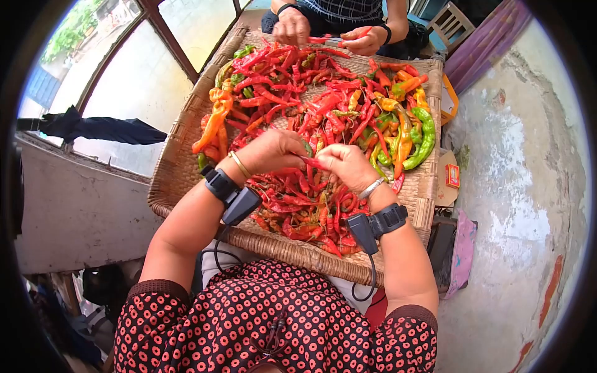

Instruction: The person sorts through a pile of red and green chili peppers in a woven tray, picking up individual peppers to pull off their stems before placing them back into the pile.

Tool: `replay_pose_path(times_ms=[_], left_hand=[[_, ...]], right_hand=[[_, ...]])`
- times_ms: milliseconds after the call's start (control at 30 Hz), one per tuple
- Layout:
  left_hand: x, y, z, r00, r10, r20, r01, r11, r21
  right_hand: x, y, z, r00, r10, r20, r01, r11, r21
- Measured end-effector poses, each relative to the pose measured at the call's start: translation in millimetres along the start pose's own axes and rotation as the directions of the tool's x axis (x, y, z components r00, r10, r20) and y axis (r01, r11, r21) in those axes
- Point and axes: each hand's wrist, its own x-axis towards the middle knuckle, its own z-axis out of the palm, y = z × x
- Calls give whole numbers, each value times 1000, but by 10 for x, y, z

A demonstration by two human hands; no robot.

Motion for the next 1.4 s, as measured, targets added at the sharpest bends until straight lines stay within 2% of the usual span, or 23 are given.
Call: replay_pose_path(times_ms=[33, 100, 167, 233, 267, 300, 333, 367, 400, 433, 500, 567, 633, 667, 733, 1067, 1133, 1200, 1233, 1300, 1333, 1367, 1400], left_hand=[[-11, -20, -54, 1000, 0, 0, 0, 1000, -1], [-42, -100, -196, 964, -244, -102, 250, 967, 43], [-72, -210, -259, 857, -231, -460, 262, 965, 4], [-95, -165, -336, 731, -198, -653, 427, 879, 211], [-115, -133, -360, 768, -202, -608, 441, 855, 272], [-134, -114, -368, 801, -209, -561, 449, 829, 332], [-148, -94, -340, 802, -208, -560, 448, 830, 333], [-166, -71, -300, 862, -345, -370, 486, 769, 415], [-184, -50, -269, 859, -482, -171, 497, 707, 504], [-197, -32, -252, 859, -482, -171, 497, 706, 505], [-213, 0, -236, 804, -593, 26, 460, 649, 606], [-259, -92, -187, 808, -588, 26, 460, 658, 596], [-286, -160, -149, 897, -432, 92, 310, 765, 565], [-282, -184, -120, 898, -432, 90, 311, 764, 565], [-229, -119, -69, 888, -421, 186, 272, 806, 526], [-52, 84, 202, 897, -334, 291, 189, 883, 429], [-42, 112, 191, 897, -304, 320, 184, 916, 356], [-33, 133, 173, 941, -238, 239, 231, 971, 57], [-29, 111, 166, 941, -238, 241, 231, 971, 56], [-18, 32, 104, 974, -225, 18, 225, 961, -163], [2, 36, 13, 949, -314, 3, 306, 921, -240], [3, -34, -23, 930, -340, -137, 276, 896, -348], [15, -63, -62, 859, -435, -268, 274, 835, -478]], right_hand=[[3, 1, -14, 1000, 1, 0, -1, 1000, 0], [10, 7, -61, 982, 18, -187, -1, 996, 88], [39, 103, -65, 978, -21, -207, 30, 999, 40], [24, 156, -43, 993, -93, -76, 61, 933, -354], [5, 151, -29, 976, -218, 5, 182, 801, -571], [-24, 116, 8, 976, -218, 4, 182, 801, -571], [-61, 57, 61, 990, -111, 92, 143, 663, -735], [-94, 10, 100, 988, 15, 153, 126, 487, -864], [-116, -13, 116, 972, 70, 224, 158, 510, -845], [-134, -36, 143, 972, 69, 224, 158, 510, -845], [-169, -61, 194, 910, 121, 397, 228, 655, -721], [-159, 2, 232, 901, 171, 398, 211, 631, -747], [-128, -8, 298, 874, 344, 343, 159, 465, -871], [-115, 8, 293, 874, 369, 315, 154, 405, -901], [-130, -63, 314, 885, 377, 274, 135, 355, -925], [-125, -63, 117, 927, 370, 56, 4, 141, -990], [-140, -91, 20, 940, 340, 24, -30, 151, -988], [-160, -52, -103, 977, 212, -21, -75, 249, -966], [-160, -26, -166, 977, 213, -22, -76, 250, -965], [-151, 22, -276, 1000, 18, 5, -5, 520, -854], [-149, 49, -297, 996, -87, 18, 69, 636, -768], [-153, 54, -301, 996, -87, 16, 68, 639, -767], [-162, 13, -283, 998, -58, -10, 40, 788, -615]])
